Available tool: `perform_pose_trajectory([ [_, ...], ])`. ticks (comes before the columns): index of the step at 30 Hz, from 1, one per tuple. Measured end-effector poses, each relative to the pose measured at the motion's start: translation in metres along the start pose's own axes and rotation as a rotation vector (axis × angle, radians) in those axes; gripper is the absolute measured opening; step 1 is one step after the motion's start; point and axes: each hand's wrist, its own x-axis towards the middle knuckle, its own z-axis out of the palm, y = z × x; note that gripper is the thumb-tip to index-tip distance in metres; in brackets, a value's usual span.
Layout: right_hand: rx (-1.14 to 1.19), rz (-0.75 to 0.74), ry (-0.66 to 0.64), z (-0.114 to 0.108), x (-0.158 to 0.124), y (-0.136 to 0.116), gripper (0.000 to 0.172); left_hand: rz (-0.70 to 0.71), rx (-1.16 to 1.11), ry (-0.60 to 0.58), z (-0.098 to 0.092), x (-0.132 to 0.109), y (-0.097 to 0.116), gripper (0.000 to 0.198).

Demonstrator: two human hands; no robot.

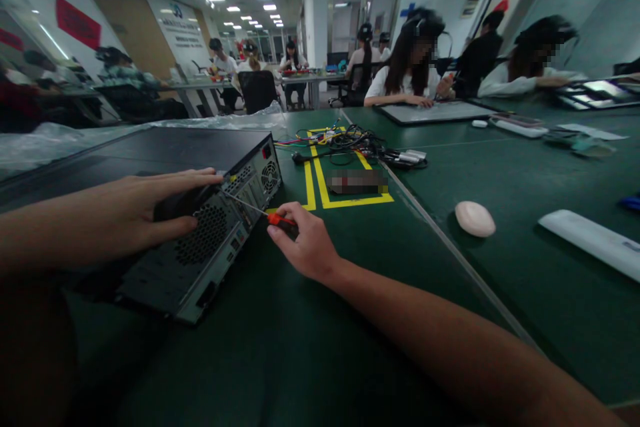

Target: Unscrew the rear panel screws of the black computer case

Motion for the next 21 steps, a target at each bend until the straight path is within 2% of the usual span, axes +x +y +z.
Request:
perform_pose_trajectory([
  [21, -0.034, 0.000, 0.002, -0.0007, 0.0001, 0.0004, 0.015, -0.021, -0.008, -0.038, -0.0042, 0.0004, 0.0060, 0.074],
])
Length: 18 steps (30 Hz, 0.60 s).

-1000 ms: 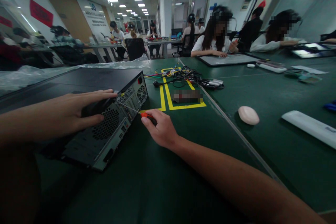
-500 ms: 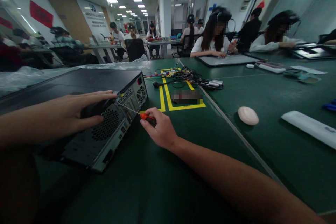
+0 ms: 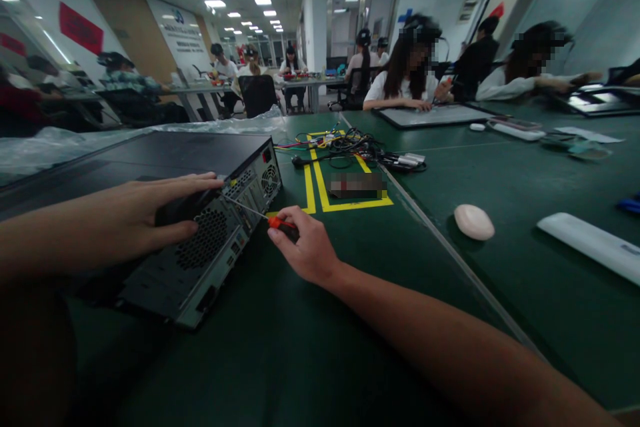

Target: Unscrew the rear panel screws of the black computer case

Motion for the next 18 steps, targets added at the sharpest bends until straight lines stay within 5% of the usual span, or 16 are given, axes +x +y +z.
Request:
perform_pose_trajectory([
  [18, 0.050, -0.025, 0.003, 0.0015, -0.0015, 0.0014, 0.016, 0.017, -0.027, 0.021, 0.0013, 0.0007, -0.0024, 0.072],
])
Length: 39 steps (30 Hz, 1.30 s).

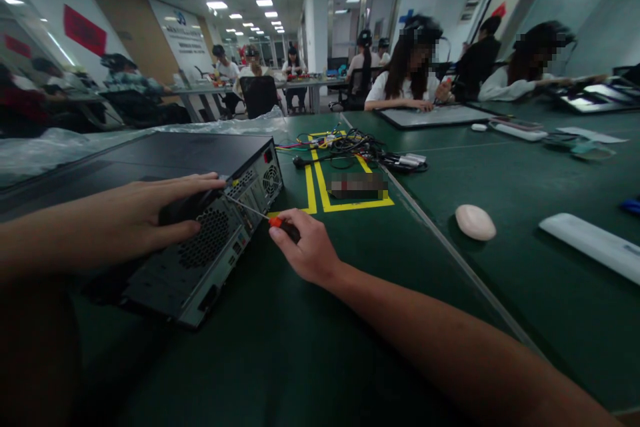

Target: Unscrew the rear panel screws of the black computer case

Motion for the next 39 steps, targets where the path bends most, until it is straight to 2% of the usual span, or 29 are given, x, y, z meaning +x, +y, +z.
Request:
perform_pose_trajectory([
  [6, -0.049, -0.032, -0.027, -0.0023, 0.0031, -0.0028, 0.021, 0.012, 0.002, 0.000, -0.0008, -0.0008, 0.0027, 0.072],
  [13, -0.016, 0.037, -0.023, -0.0007, 0.0000, -0.0010, 0.026, 0.002, 0.019, -0.001, -0.0001, -0.0006, 0.0004, 0.071],
  [19, -0.002, 0.043, -0.019, 0.0017, -0.0006, 0.0021, 0.016, -0.004, 0.036, -0.005, 0.0011, -0.0009, -0.0014, 0.072],
  [39, -0.031, 0.023, -0.001, -0.0005, 0.0013, -0.0010, 0.015, -0.003, 0.016, -0.013, 0.0012, -0.0003, -0.0028, 0.073],
])
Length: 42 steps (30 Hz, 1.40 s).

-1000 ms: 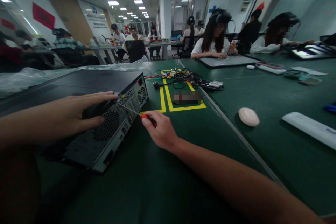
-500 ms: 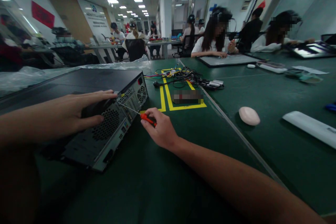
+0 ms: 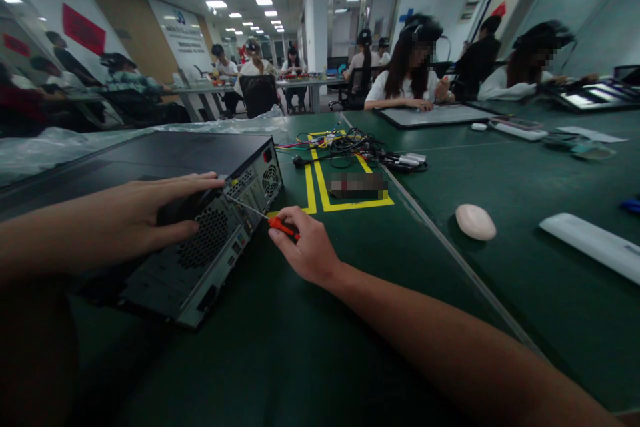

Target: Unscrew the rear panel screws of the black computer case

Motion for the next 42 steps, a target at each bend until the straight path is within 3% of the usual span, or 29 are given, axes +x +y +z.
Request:
perform_pose_trajectory([
  [8, -0.021, -0.002, -0.003, -0.0004, -0.0005, 0.0004, 0.016, -0.016, 0.033, -0.004, -0.0027, -0.0016, 0.0080, 0.072],
  [24, -0.041, -0.107, 0.014, -0.0003, 0.0020, 0.0019, 0.023, 0.012, 0.025, 0.030, -0.0001, -0.0028, 0.0036, 0.071],
  [32, 0.045, -0.019, 0.028, 0.0027, -0.0008, 0.0002, 0.022, -0.005, 0.034, 0.020, -0.0021, -0.0022, 0.0075, 0.070],
  [42, 0.054, -0.020, 0.017, 0.0022, 0.0000, 0.0013, 0.016, -0.019, -0.003, 0.010, -0.0003, -0.0009, 0.0037, 0.075],
])
